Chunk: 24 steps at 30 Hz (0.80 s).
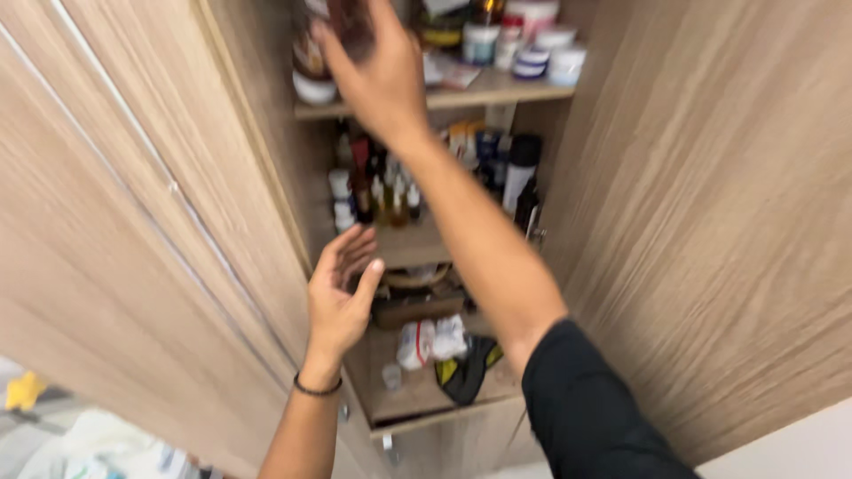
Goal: The person wipes several small bottles and containers with a cloth, then places them back into a wooden cabinet. They also wipe the cabinet shelves and rearrange various items, including boxes and jars, to organize the space.
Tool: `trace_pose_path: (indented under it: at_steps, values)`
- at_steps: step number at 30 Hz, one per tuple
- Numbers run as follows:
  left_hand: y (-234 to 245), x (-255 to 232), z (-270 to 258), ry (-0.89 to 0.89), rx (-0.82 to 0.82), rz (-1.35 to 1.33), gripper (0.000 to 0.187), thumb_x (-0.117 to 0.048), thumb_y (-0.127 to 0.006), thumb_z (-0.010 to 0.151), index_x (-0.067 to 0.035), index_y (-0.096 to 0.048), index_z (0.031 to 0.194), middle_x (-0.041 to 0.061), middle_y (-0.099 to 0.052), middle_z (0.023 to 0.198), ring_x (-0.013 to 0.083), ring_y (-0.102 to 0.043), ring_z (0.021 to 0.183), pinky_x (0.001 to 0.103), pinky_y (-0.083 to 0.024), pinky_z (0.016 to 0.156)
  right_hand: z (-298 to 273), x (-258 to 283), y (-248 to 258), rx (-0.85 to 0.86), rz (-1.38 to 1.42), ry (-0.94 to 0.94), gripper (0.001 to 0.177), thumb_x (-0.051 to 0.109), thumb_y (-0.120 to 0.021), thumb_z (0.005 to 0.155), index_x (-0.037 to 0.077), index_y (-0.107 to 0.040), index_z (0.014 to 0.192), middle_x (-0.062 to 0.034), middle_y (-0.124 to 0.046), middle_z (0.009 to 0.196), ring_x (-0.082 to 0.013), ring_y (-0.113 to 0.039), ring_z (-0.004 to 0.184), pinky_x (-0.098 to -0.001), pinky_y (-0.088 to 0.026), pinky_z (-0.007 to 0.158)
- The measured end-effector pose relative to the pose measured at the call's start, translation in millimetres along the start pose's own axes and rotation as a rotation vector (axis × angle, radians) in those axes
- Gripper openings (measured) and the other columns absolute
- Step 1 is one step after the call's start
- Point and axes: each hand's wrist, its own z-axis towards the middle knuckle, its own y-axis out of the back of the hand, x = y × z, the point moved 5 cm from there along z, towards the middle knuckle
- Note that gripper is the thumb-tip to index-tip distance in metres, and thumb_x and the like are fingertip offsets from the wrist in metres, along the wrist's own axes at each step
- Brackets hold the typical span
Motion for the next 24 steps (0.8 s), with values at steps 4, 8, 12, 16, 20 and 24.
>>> trace_pose_path:
  at_steps: [4, 8, 12, 16, 20, 24]
  values:
    - [-1, 0, 10, -0.005, -0.079, -0.086, 0.063, -0.004, -0.066, 0.094, -0.001, -0.038, 0.151, 0.015, -0.054, 0.147, 0.0253, -0.059, 0.129, 0.038, -0.05, 0.106, -52, 29, 55, -0.011, 0.16, -0.093, 0.047, 0.009, -0.077, 0.097, -0.003, -0.055, 0.137, -0.0098, -0.07, 0.123, -0.0162, -0.067, 0.113, -0.0311, -0.055, 0.102]
    - [-9, 3, 12, -0.08, -0.075, 0.026, 0.069, -0.003, -0.066, 0.093, 0.0, -0.033, 0.153, 0.014, -0.045, 0.153, 0.026, -0.054, 0.134, 0.038, -0.049, 0.106, -112, 36, 101, 0.148, 0.23, -0.426, 0.047, 0.008, -0.076, 0.089, 0.0, -0.059, 0.132, -0.0069, -0.07, 0.117, -0.0128, -0.067, 0.104, -0.028, -0.058, 0.085]
    - [-22, 24, 0, -0.036, 0.063, 0.122, 0.064, -0.002, -0.069, 0.09, 0.001, -0.044, 0.149, 0.015, -0.063, 0.139, 0.0235, -0.063, 0.127, 0.036, -0.049, 0.107, -178, 16, 122, 0.349, 0.231, -0.58, 0.048, 0.006, -0.077, 0.084, 0.001, -0.063, 0.13, -0.0034, -0.069, 0.117, -0.0107, -0.068, 0.1, -0.0264, -0.059, 0.083]
    - [-30, 61, -22, 0.073, 0.169, 0.215, 0.058, 0.0, -0.073, 0.083, 0.001, -0.054, 0.139, 0.014, -0.074, 0.121, 0.02, -0.071, 0.112, 0.033, -0.055, 0.097, -252, -25, 124, 0.435, 0.312, -0.759, 0.041, 0.0, -0.075, 0.09, -0.001, -0.063, 0.128, -0.0067, -0.072, 0.112, -0.0109, -0.067, 0.099, -0.0273, -0.057, 0.087]
    - [-31, 103, -52, 0.164, 0.235, 0.278, 0.053, -0.001, -0.079, 0.081, 0.001, -0.06, 0.13, 0.013, -0.076, 0.119, 0.0195, -0.072, 0.111, 0.033, -0.055, 0.095, -316, -63, 134, 0.482, 0.332, -0.896, 0.038, 0.002, -0.073, 0.09, -0.001, -0.063, 0.126, -0.0054, -0.072, 0.11, -0.0109, -0.066, 0.097, -0.0286, -0.057, 0.086]
    - [-36, 163, -89, 0.434, 0.248, 0.148, 0.045, -0.008, -0.077, 0.083, 0.0, -0.063, 0.125, 0.012, -0.078, 0.114, 0.0176, -0.074, 0.107, 0.031, -0.058, 0.091, -375, -89, 144, 0.636, -0.018, -0.867, 0.046, 0.007, -0.075, 0.086, 0.0, -0.061, 0.129, -0.0106, -0.075, 0.109, -0.0163, -0.067, 0.1, -0.0325, -0.054, 0.092]
